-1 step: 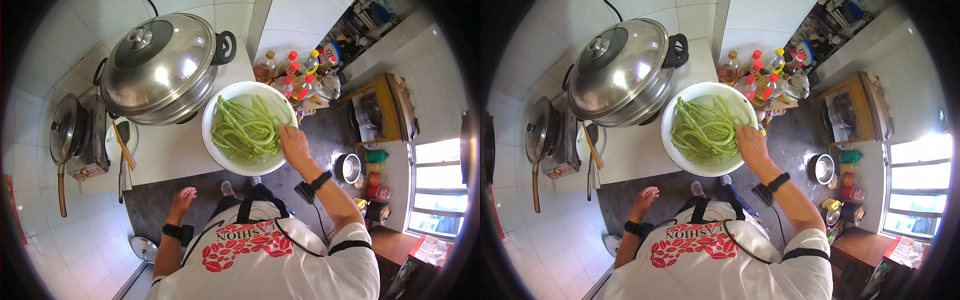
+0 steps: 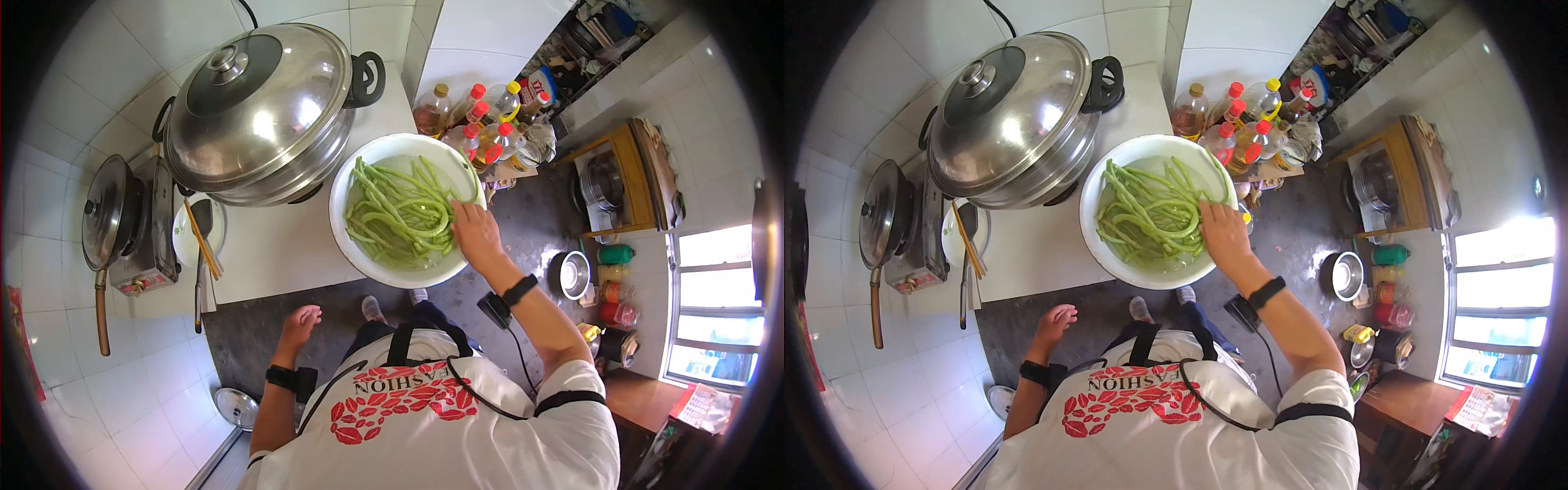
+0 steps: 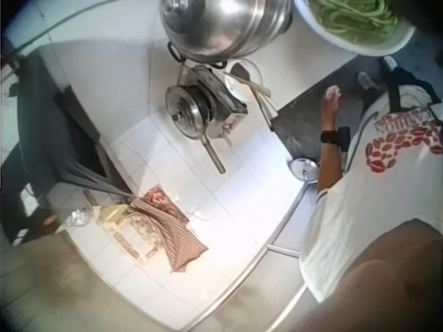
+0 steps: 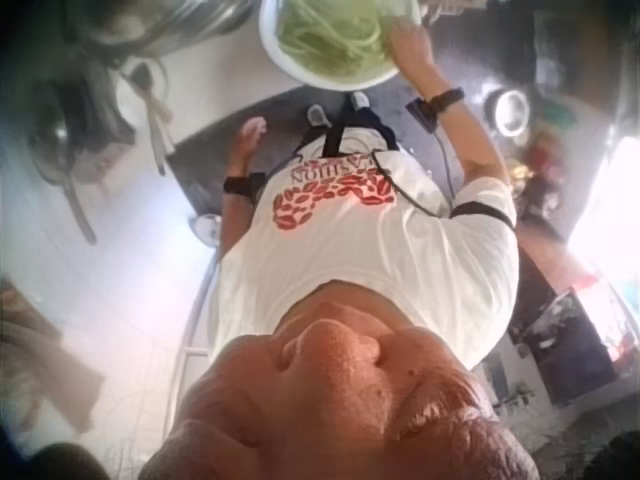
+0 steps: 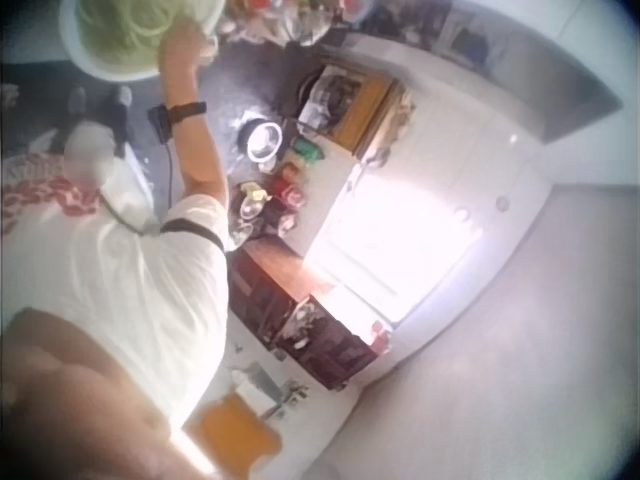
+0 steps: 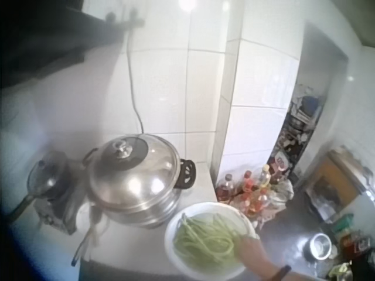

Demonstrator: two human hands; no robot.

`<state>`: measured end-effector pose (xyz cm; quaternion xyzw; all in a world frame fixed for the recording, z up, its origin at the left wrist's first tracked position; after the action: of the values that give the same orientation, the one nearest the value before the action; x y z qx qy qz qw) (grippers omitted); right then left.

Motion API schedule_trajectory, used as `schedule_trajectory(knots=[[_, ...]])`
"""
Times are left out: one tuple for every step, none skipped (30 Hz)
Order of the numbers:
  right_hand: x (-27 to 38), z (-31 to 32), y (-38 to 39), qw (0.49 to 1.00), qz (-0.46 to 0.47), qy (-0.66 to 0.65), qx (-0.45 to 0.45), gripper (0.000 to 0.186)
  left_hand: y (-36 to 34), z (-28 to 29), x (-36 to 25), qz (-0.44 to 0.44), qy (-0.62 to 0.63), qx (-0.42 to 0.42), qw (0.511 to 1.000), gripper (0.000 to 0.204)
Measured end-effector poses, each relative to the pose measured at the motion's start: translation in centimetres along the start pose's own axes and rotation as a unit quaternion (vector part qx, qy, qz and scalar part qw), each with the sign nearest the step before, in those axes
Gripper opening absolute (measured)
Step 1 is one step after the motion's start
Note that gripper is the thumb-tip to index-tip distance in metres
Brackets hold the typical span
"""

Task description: The recorder washes a bowl of green beans in the kitchen and then rinses them at a sink before putting away some bread.

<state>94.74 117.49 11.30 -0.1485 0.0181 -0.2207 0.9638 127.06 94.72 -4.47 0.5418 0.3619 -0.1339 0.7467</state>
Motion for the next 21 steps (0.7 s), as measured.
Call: schedule_trajectory(knots=[[-0.3,-1.2,-0.7,1.0,0.006,0.014,0.027,0.026,-0.2,-0.1,-0.2,0.006,-0.012,0.011,1.0,0.027],[-0.8,-1.6,-1.4,1.0,-0.018,0.018,0.015,0.019,-0.2,-0.1,-0.2,0.015,-0.021,0.019,0.999,0.027],[-1.1,-1.7,-1.7,1.0,-0.017,0.017,0.014,0.019,-0.2,0.1,-0.1,0.015,-0.021,0.018,0.999,0.027],[-1.5,-1.6,-1.9,0.999,-0.018,0.028,0.021,0.017,-0.2,0.3,-0.2,0.008,-0.02,0.015,1.0,0.027],[-1.7,-1.6,-2.0,0.999,-0.02,0.038,0.029,0.015,-0.1,0.4,-0.3,0.001,-0.018,0.012,1.0,0.027],[-2.3,-2.1,-1.6,0.995,-0.043,0.07,0.054,0.016,0.1,0.6,-0.3,0.002,-0.018,0.011,1.0,0.027],[-2.5,-2.0,-1.4,0.995,-0.042,0.069,0.054,0.016,0.5,0.8,-0.3,-0.002,-0.02,0.0,1.0,0.027],[-3.1,-1.6,-1.0,0.994,-0.081,0.062,0.048,0.017,0.8,0.9,-0.4,-0.007,-0.021,-0.012,1.0,0.026],[-3.8,-1.3,-0.7,0.99,-0.119,0.056,0.042,0.018,1.1,0.9,-0.4,-0.006,-0.019,-0.014,1.0,0.026],[-4.5,-1.1,-0.5,0.984,-0.158,0.078,0.025,0.017,1.3,1.0,-0.2,0.002,-0.007,-0.018,1.0,0.026],[-4.8,-1.1,-0.6,0.984,-0.156,0.078,0.025,0.017,1.5,1.0,0.1,0.01,0.004,-0.02,1.0,0.026],[-5.1,-1.2,-0.8,0.987,-0.154,0.051,0.009,0.016,1.5,1.0,0.2,0.011,0.006,-0.021,1.0,0.026],[-5.3,-1.3,-1.1,0.988,-0.152,0.024,-0.006,0.015,1.6,0.9,0.3,0.007,0.009,-0.017,1.0,0.026],[-4.9,-2.0,-1.8,0.993,-0.106,0.043,0.036,0.013,1.6,0.9,0.3,0.001,0.011,-0.013,1.0,0.026],[-5.0,-2.2,-2.4,0.993,-0.105,0.044,0.035,0.013,1.5,1.0,0.4,0.0,0.012,-0.013,1.0,0.026],[-4.4,-2.3,-3.1,0.996,-0.065,0.038,0.036,0.013,1.2,1.0,0.9,0.007,0.005,-0.005,1.0,0.028],[-3.6,-2.6,-4.0,0.999,-0.023,0.033,0.036,0.013,1.0,0.9,1.1,0.014,0.0,0.003,1.0,0.029],[-2.9,-1.6,-5.0,0.998,-0.049,-0.02,-0.014,0.013,1.1,0.9,0.8,0.015,0.002,-0.001,1.0,0.029],[-2.3,-1.6,-6.0,0.999,-0.046,-0.022,-0.015,0.013,1.2,0.8,0.4,0.009,0.014,-0.013,1.0,0.028],[-2.0,-1.6,-7.0,0.995,-0.052,-0.082,-0.032,0.014,1.5,0.8,-0.2,0.005,0.026,-0.023,0.999,0.027],[-2.2,-1.8,-7.8,0.987,-0.059,-0.141,-0.05,0.016,1.6,0.8,-0.8,0.005,0.026,-0.023,0.999,0.027]])
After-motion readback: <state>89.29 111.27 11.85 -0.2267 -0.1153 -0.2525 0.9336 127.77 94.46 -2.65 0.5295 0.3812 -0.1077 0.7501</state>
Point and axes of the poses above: each hand's wrist, its own y-axis away from the middle knuckle, its own z-axis out of the back of the hand, x = y × z, the point moved 6 cm from there along -y, towards the middle knuckle, and after that the axes turned 14 degrees about z, right-handed, at the moved point
